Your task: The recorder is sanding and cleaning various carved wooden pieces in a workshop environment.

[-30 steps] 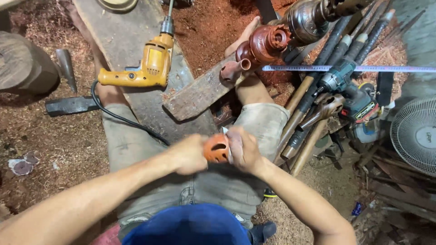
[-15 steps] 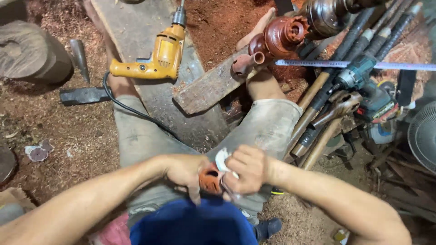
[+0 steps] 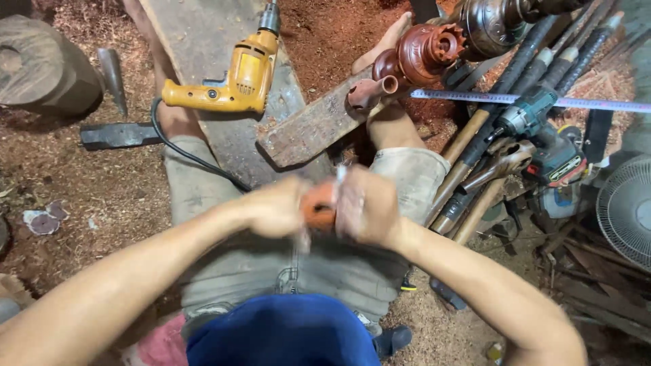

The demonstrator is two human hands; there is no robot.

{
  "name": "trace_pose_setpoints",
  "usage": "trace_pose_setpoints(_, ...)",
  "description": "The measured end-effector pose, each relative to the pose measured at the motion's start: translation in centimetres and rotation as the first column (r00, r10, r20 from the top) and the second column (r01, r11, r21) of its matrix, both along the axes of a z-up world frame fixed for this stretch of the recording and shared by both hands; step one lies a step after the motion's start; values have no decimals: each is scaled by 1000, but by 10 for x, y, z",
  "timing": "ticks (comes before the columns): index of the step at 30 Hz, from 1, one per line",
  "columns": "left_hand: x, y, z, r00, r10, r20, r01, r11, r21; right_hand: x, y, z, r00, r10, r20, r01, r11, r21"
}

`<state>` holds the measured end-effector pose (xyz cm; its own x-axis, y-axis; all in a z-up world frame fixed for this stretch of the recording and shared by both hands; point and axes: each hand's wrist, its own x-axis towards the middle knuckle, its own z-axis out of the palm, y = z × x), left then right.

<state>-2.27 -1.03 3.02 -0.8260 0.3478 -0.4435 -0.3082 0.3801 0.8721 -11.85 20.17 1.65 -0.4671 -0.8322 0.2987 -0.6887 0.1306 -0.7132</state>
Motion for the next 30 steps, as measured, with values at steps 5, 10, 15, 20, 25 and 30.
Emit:
trace_pose_setpoints(5,35,8,-28,916,-308,259,185,894,409,-11,-17,49,715,461,-526,-584,807,-86)
trace_pose_setpoints(10,9,-5,0,993,110,29,-83,876,-476,-1,-25,-33,978,-27,208,9,996,88)
trace_pose_setpoints(15,5,0,-29,697,361,-619,-657,667,-350,-64,-7,-83,923,-218,316,204,976,77)
trace_pose_setpoints(20,18,21,-52,775,554,-304,-491,831,263,-47,-41,-22,728,152,668,42,964,-264)
trace_pose_setpoints(25,17,39,-22,855,37,518,-489,394,779,-2,-52,22,275,587,762,120,765,-633)
trace_pose_setpoints(30,25,64,-9,853,-41,520,-512,130,849,-11,-59,18,-45,832,552,31,554,-832)
